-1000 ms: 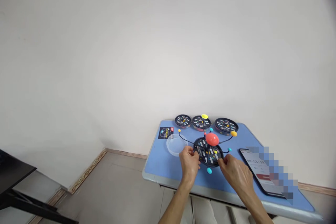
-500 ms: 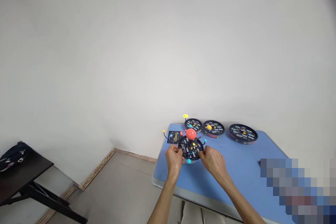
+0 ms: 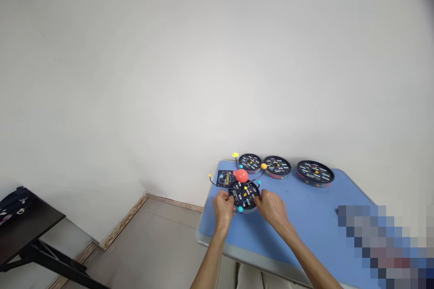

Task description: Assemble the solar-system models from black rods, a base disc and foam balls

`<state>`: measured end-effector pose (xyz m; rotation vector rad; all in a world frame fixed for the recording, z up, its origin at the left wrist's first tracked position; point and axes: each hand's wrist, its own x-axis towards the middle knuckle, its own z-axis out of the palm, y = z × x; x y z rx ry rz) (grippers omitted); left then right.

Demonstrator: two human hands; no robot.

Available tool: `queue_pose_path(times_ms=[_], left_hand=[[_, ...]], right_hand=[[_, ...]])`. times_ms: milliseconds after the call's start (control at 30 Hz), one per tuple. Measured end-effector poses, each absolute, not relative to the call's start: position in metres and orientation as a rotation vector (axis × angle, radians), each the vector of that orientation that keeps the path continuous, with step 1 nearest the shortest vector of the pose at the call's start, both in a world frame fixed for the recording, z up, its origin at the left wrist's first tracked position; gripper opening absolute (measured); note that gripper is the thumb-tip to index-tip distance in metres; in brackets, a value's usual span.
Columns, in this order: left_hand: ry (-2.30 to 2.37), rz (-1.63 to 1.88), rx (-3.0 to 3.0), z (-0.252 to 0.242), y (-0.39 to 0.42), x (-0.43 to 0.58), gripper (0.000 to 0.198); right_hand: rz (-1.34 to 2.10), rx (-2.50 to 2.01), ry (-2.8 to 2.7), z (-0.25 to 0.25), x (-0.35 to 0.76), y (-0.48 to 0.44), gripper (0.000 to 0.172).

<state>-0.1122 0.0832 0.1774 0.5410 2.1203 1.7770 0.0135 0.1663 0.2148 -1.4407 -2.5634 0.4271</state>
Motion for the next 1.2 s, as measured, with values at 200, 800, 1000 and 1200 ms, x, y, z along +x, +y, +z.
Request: queue_pose_path(times_ms=[200, 800, 1000, 1200], left_hand=[[2.129, 1.765, 0.540, 0.176, 0.083, -0.112, 0.014], [2.132, 1.748, 0.524, 0.175, 0.085, -0.114, 0.015], [2.147, 1.705, 0.504, 0.174, 0.085, -0.115, 0.018], [2.150, 1.700, 0.493, 0.170, 0.085, -0.116, 0.015]], right_hand=[[0.416, -1.436, -2.586, 0.213, 0.013, 0.167, 0.027], [0.424, -1.463, -2.679, 0.208, 0.009, 0.175, 0.025], [0.473, -1.461, -2.690, 0.207, 0.009, 0.180, 0.026], [0.567, -1.434, -2.676, 0.206, 0.012, 0.189, 0.026]])
